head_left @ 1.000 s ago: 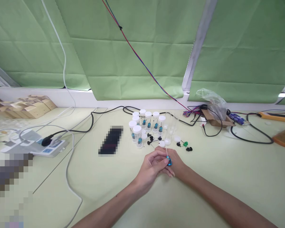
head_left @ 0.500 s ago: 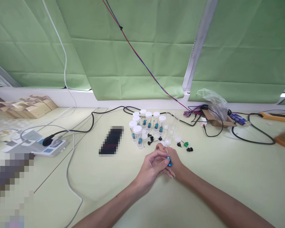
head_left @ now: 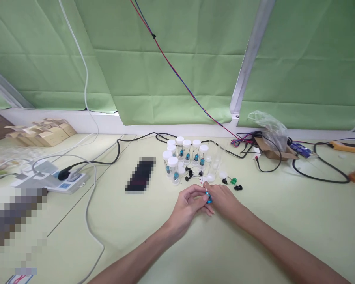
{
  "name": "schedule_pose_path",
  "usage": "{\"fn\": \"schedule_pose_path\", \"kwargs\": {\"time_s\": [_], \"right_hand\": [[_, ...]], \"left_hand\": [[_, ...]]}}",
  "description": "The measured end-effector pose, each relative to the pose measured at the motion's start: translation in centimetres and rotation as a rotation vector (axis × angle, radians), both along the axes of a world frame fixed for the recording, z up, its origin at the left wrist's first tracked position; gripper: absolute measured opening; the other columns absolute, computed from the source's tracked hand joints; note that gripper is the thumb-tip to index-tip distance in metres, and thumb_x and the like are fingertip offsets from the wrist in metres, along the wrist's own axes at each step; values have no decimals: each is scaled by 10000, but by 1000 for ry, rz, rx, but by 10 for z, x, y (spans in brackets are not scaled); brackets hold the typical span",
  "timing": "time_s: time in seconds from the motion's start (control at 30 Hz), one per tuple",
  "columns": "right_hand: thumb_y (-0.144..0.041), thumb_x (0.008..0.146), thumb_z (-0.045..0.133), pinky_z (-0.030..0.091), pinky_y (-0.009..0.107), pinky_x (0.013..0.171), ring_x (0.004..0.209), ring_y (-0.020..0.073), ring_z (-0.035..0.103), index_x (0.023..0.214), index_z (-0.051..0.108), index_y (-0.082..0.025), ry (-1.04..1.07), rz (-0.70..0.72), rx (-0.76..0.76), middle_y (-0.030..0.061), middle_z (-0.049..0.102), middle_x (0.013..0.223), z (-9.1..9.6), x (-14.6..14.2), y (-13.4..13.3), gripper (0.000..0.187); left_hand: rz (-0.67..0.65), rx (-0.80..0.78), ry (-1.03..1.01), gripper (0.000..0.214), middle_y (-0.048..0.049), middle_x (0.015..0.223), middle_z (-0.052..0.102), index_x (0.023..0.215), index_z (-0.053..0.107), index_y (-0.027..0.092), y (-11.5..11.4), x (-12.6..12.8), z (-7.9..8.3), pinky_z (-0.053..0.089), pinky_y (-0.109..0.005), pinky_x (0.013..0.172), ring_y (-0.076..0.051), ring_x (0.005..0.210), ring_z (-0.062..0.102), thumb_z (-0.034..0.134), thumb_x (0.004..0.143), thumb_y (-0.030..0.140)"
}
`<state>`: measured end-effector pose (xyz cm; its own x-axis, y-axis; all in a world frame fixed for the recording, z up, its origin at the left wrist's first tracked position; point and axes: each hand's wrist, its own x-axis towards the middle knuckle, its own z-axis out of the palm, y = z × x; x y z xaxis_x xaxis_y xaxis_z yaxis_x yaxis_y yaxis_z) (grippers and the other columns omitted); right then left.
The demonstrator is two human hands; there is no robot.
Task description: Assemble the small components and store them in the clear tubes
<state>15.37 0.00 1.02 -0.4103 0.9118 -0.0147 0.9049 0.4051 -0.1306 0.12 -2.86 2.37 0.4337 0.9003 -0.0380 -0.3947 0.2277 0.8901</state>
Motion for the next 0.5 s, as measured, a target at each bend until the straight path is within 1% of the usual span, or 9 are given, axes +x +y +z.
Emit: {"fn": "schedule_pose_path", "kwargs": {"time_s": [0.07, 0.13, 0.2, 0.27, 0.37, 0.5], "right_hand": [[-150, 890, 451, 181, 270, 475, 583, 208, 614, 928, 501, -159, -30, 2, -1, 62, 662, 688, -1, 6, -1, 64], [-184, 919, 434, 187, 266, 471, 565, 201, 605, 903, 480, -169, 11, 7, 14, 55, 659, 694, -4, 10, -2, 51], [-202, 951, 379, 213, 255, 478, 543, 183, 584, 890, 453, -184, 103, 14, 48, 35, 644, 703, -9, 14, -5, 98], [-218, 969, 345, 253, 247, 495, 545, 168, 566, 887, 434, -194, 205, 21, 72, 25, 629, 733, -14, 17, -7, 123], [-227, 977, 332, 316, 245, 532, 571, 153, 542, 859, 416, -201, 367, -10, 112, 22, 593, 779, -18, 18, -8, 147], [-214, 973, 346, 376, 253, 596, 641, 155, 522, 839, 423, -203, 561, -32, 182, 23, 556, 799, -22, 18, -5, 155]], "left_hand": [[12, 10, 18, 195, -56, 840, 643, 874, 606, 134, 2, -1, -2, 532, -301, 615, -156, 605, 656, 696, 786, 282], [19, 12, 31, 194, -68, 876, 653, 878, 605, 135, 3, -1, -4, 534, -305, 622, -158, 614, 659, 692, 789, 284], [22, 8, 38, 197, -72, 891, 655, 879, 603, 135, 5, -1, -5, 535, -308, 624, -159, 619, 660, 693, 788, 285], [31, 4, 47, 201, -59, 848, 651, 886, 601, 136, 7, -2, -7, 534, -305, 619, -159, 612, 657, 694, 787, 284], [50, 0, 66, 206, -39, 777, 638, 899, 598, 137, 10, -2, -9, 533, -304, 621, -160, 609, 654, 695, 787, 281], [67, -3, 83, 208, -50, 798, 645, 904, 593, 137, 12, -3, -11, 533, -308, 629, -160, 616, 654, 693, 790, 278]]}}
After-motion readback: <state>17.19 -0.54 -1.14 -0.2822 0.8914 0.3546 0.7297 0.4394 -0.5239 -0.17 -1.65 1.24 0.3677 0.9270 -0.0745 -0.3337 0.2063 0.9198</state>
